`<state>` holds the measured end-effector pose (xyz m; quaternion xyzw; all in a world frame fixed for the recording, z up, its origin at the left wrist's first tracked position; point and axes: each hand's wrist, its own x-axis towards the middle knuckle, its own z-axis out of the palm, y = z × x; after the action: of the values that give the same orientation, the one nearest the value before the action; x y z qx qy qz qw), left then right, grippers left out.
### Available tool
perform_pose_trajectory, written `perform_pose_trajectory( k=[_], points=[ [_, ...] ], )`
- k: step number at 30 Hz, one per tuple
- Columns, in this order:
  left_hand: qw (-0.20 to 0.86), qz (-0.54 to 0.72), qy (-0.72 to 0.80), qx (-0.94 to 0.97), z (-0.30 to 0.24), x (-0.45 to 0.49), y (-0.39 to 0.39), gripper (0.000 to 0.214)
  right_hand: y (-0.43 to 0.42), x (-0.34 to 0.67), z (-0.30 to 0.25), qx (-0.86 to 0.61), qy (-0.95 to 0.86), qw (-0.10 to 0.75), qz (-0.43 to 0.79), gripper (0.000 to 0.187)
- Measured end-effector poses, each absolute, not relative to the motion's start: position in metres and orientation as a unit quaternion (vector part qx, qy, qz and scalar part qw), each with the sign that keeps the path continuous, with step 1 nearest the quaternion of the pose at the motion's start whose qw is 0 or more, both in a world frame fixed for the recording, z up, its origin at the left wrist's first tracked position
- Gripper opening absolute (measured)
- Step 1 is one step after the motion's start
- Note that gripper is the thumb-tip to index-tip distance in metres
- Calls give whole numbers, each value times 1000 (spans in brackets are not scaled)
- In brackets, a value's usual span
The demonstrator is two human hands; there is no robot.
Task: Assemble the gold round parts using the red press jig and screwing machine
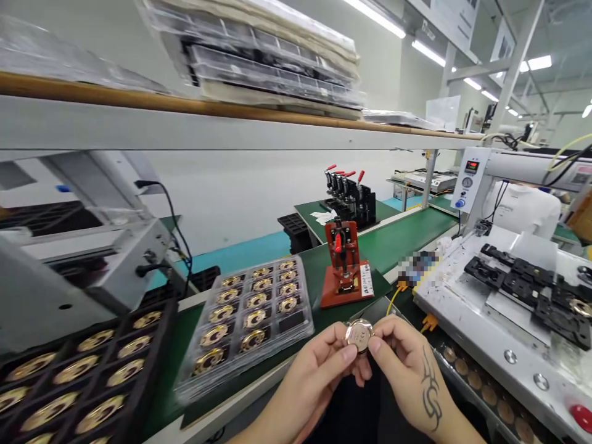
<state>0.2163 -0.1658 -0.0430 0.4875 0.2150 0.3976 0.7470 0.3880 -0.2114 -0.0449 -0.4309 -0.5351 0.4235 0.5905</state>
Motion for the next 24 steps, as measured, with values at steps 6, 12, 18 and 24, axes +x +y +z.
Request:
perform_pose_trajectory(
  k=[6, 12, 18, 24],
  points=[
    [740, 374, 196, 524, -55, 229, -165, 27, -216, 397, -42, -439, -504, 602, 437, 32],
    [721, 373, 180, 556, -52, 235, -166, 32, -221, 398, -33, -426, -487, 610, 457, 34],
    [714, 372, 181, 564, -47, 235, -166, 32, -223, 401, -31, -406, -495, 612, 465, 27],
    [710, 384, 175, 564, -48, 233, -166, 30, -223, 403, -33, -407, -507, 603, 462, 23]
  ],
)
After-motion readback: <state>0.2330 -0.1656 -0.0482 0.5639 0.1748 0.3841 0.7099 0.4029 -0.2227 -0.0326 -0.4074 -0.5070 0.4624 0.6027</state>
